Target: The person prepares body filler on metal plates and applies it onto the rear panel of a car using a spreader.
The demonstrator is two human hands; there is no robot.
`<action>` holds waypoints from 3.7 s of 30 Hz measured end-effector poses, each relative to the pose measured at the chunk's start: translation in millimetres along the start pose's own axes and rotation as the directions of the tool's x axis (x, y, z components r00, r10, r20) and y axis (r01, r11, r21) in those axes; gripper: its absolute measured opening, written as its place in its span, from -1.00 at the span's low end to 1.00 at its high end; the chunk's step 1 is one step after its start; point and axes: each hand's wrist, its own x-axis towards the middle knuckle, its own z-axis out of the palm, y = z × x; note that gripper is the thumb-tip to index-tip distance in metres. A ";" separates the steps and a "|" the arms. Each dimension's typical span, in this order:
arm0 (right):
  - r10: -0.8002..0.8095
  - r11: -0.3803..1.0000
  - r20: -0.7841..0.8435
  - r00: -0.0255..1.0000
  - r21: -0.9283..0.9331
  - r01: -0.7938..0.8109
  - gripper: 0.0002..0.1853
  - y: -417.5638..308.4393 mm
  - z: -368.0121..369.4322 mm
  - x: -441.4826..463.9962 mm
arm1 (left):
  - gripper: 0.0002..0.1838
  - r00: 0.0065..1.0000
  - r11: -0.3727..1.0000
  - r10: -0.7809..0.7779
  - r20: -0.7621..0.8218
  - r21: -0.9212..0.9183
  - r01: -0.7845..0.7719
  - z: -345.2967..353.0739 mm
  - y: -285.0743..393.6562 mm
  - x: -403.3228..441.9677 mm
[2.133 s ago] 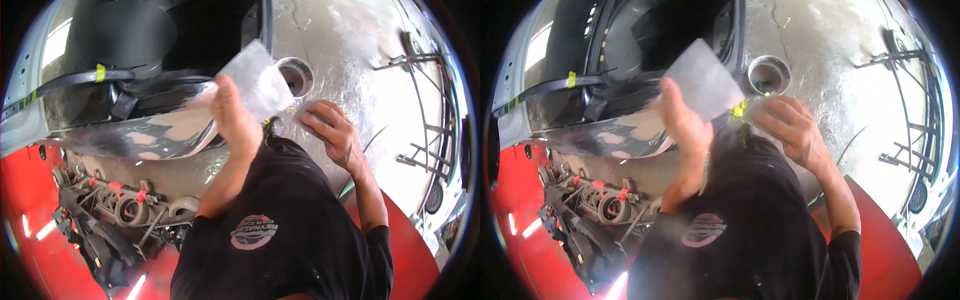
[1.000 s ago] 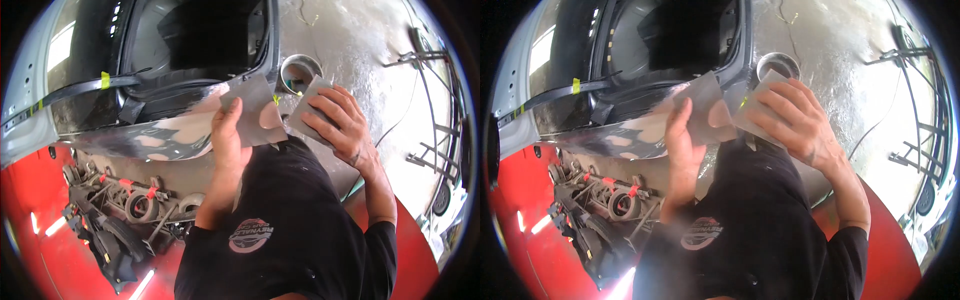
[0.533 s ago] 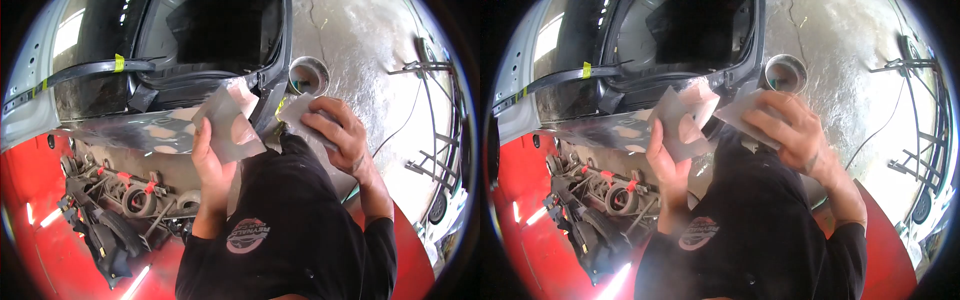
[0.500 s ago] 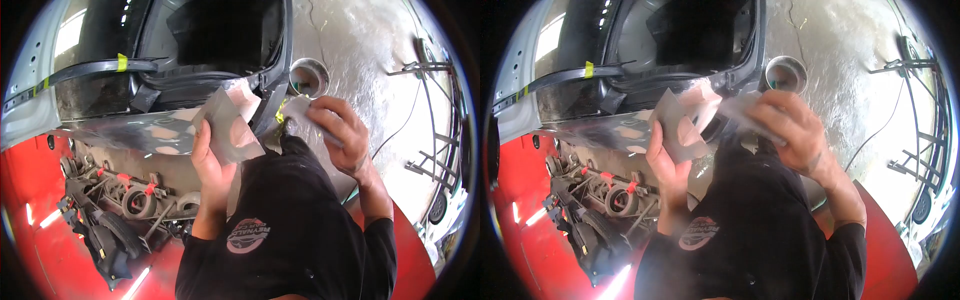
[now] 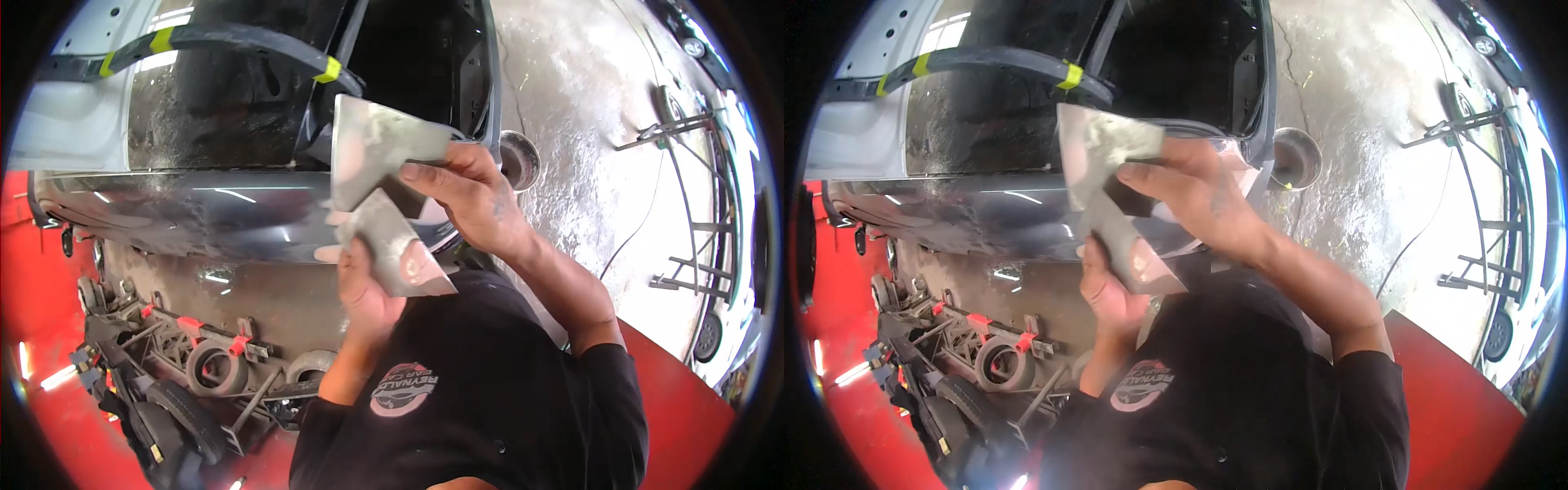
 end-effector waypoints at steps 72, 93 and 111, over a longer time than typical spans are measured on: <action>-0.175 0.591 -0.371 0.912 -0.780 -0.204 -0.75 67.2 -116.3 -8.8 | -0.49 0.990 0.850 -0.135 -0.040 0.508 0.137 12.8 63.5 98.2; -0.504 0.408 -0.179 0.845 -0.912 0.051 -0.66 17.5 -93.6 -65.5 | -0.48 0.992 0.813 -0.107 -0.060 0.569 0.122 53.6 43.9 105.4; -0.526 0.122 0.282 0.802 -0.909 0.399 -0.61 -31.2 -60.4 -53.8 | -0.59 0.975 0.849 -0.220 -0.028 0.487 0.205 57.4 27.6 129.1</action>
